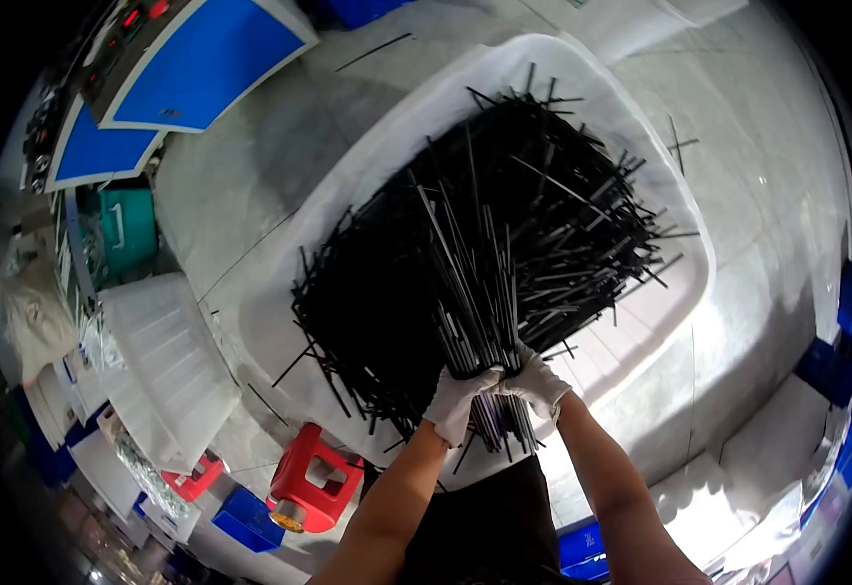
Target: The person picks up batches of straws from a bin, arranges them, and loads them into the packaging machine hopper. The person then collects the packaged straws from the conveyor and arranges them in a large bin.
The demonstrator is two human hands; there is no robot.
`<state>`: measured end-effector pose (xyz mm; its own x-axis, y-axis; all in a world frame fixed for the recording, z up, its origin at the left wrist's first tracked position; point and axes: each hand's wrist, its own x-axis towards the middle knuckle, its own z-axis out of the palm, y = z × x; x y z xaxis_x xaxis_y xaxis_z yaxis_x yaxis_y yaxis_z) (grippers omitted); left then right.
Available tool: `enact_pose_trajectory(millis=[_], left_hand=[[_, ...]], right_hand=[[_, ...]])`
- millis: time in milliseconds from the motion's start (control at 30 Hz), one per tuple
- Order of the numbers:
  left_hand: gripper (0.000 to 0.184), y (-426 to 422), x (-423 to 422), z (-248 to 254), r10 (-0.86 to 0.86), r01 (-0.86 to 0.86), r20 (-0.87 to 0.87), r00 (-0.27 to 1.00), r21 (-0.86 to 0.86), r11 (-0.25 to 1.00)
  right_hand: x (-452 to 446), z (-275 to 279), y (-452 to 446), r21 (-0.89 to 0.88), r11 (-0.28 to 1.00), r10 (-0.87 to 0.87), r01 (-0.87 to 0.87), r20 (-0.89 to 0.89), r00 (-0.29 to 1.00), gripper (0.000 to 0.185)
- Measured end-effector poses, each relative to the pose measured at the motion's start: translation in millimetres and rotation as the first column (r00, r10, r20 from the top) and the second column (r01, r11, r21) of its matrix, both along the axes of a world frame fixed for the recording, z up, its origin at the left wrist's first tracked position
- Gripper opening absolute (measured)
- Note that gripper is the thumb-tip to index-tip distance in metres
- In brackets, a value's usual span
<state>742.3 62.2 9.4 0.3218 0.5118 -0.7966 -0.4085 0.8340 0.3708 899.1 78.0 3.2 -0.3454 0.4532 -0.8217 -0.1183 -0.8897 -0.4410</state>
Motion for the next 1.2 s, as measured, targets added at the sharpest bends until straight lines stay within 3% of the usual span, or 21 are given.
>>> enact_pose_trajectory(millis=[133, 167, 233, 267, 333, 400, 433, 467, 500, 533, 567, 633, 667, 800, 833, 867, 933, 967, 1067, 1133, 1200], left_hand=[[0.011, 51.7, -11.3, 9.0, 0.183, -0.183, -0.014, 0.983, -0.160, 0.970], [0.013, 57.3, -17.6, -10.0, 0.177, -0.184, -0.084, 0.981, -0.095, 0.978], [0.021, 95.8, -26.6, -15.5, 0.225, -0.235, -0.112, 0.968, -0.087, 0.968], [0.026, 127.2, -34.0, -9.5, 0.274, -0.282, -0.071, 0.959, -0.149, 0.948], [0.027, 137.0, -55.3, -89.8, 0.183, -0.185, 0.029, 0.983, 0.062, 0.981], [0.028, 132.7, -62.2, -117.5, 0.149, -0.131, -0.041, 0.988, 0.290, 0.948], [0.028, 127.1, -62.4, -111.9, 0.146, -0.098, -0.105, 0.984, 0.368, 0.925], [0.028, 121.8, -62.5, -106.5, 0.151, -0.062, -0.170, 0.974, 0.439, 0.896], [0.028, 130.3, -57.7, -58.4, 0.221, -0.191, -0.096, 0.971, 0.248, 0.950], [0.027, 128.5, -51.1, -29.0, 0.295, -0.294, -0.039, 0.955, 0.026, 0.955], [0.026, 115.8, -55.2, -30.3, 0.215, -0.216, -0.040, 0.976, -0.008, 0.976], [0.021, 129.3, -50.4, 21.6, 0.105, -0.107, 0.076, 0.992, 0.016, 0.994], [0.022, 136.3, -47.4, 26.3, 0.092, -0.096, 0.054, 0.994, 0.091, 0.991], [0.022, 190.3, -30.7, 83.4, -0.013, 0.041, -0.126, 0.992, 0.224, 0.974], [0.022, 191.6, -33.5, 82.8, -0.096, 0.413, -0.493, 0.865, 0.589, 0.695], [0.022, 193.8, -37.0, 80.2, 0.044, 0.759, -0.783, 0.621, 0.614, 0.215], [0.022, 182.4, -23.0, 77.5, -0.172, 0.350, -0.340, 0.924, 0.581, 0.735], [0.021, 177.0, -15.4, 78.2, -0.059, 0.104, -0.125, 0.990, 0.387, 0.916], [0.022, 118.8, 16.2, 59.4, 0.133, -0.151, 0.113, 0.985, 0.164, 0.975], [0.024, 62.2, 41.5, 33.6, 0.255, -0.256, -0.028, 0.967, -0.070, 0.964], [0.027, 0.4, 41.4, -24.4, -0.017, 0.015, 0.012, 1.000, 0.179, 0.984]], right_hand=[[-20.9, -14.3, 66.1, 0.096, 0.846, 0.464, -0.525, 0.351, 0.813, 0.084], [-31.8, -1.4, 95.3, 0.040, 0.819, 0.509, -0.572, 0.409, 0.758, 0.060], [-49.3, -12.3, 141.0, 0.101, 0.842, 0.505, -0.531, 0.202, 0.839, 0.042], [-63.2, -1.2, 167.4, 0.111, 0.823, 0.504, -0.557, 0.312, 0.806, 0.034], [-77.0, -41.3, 190.1, 0.156, 0.930, 0.310, -0.333, 0.154, 0.938, 0.038], [-81.0, -41.0, 191.5, 0.227, 0.885, 0.361, -0.407, 0.217, 0.907, 0.050], [-76.2, -54.9, 180.5, 0.312, 0.851, 0.383, -0.422, 0.181, 0.906, 0.056], [-82.9, -11.2, 182.8, 0.081, 0.987, 0.136, -0.142, 0.078, 0.988, 0.058], [-77.5, -21.1, 169.7, 0.054, 0.988, 0.137, -0.143, 0.093, 0.986, 0.058], [-68.7, -40.0, 146.3, 0.239, 0.943, 0.176, -0.230, 0.228, 0.958, 0.064], [-56.4, -46.8, 116.6, 0.380, 0.863, 0.190, -0.332, 0.365, 0.912, 0.071], [-51.2, 15.1, 124.0, 0.212, 0.946, 0.187, -0.246, 0.265, 0.946, 0.063], [-51.9, 27.6, 126.7, 0.346, 0.937, 0.013, -0.038, 0.073, 0.997, 0.063], [-34.9, 92.1, 170.9, 0.242, 0.966, -0.108, 0.095, 0.039, 0.993, 0.044], [-26.0, 94.2, 173.0, 0.352, 0.931, -0.093, 0.099, -0.034, 0.995, 0.040], [-19.7, 92.9, 176.8, 0.457, 0.882, -0.071, 0.114, -0.110, 0.991, 0.036], [-5.6, 91.0, 174.0, 0.719, 0.625, 0.097, -0.304, 0.314, 0.944, 0.039], [1.2, 96.6, 163.9, 0.629, 0.750, 0.097, -0.204, 0.200, 0.975, 0.045], [18.3, 85.2, 123.9, 0.215, 0.975, 0.059, -0.061, 0.016, 0.998, 0.073], [30.5, 47.2, 79.8, -0.033, 0.994, 0.107, -0.103, 0.137, 0.985, 0.080], [41.9, -7.6, 25.8, 0.124, 0.989, 0.076, -0.079, 0.029, 0.997, 0.083]])
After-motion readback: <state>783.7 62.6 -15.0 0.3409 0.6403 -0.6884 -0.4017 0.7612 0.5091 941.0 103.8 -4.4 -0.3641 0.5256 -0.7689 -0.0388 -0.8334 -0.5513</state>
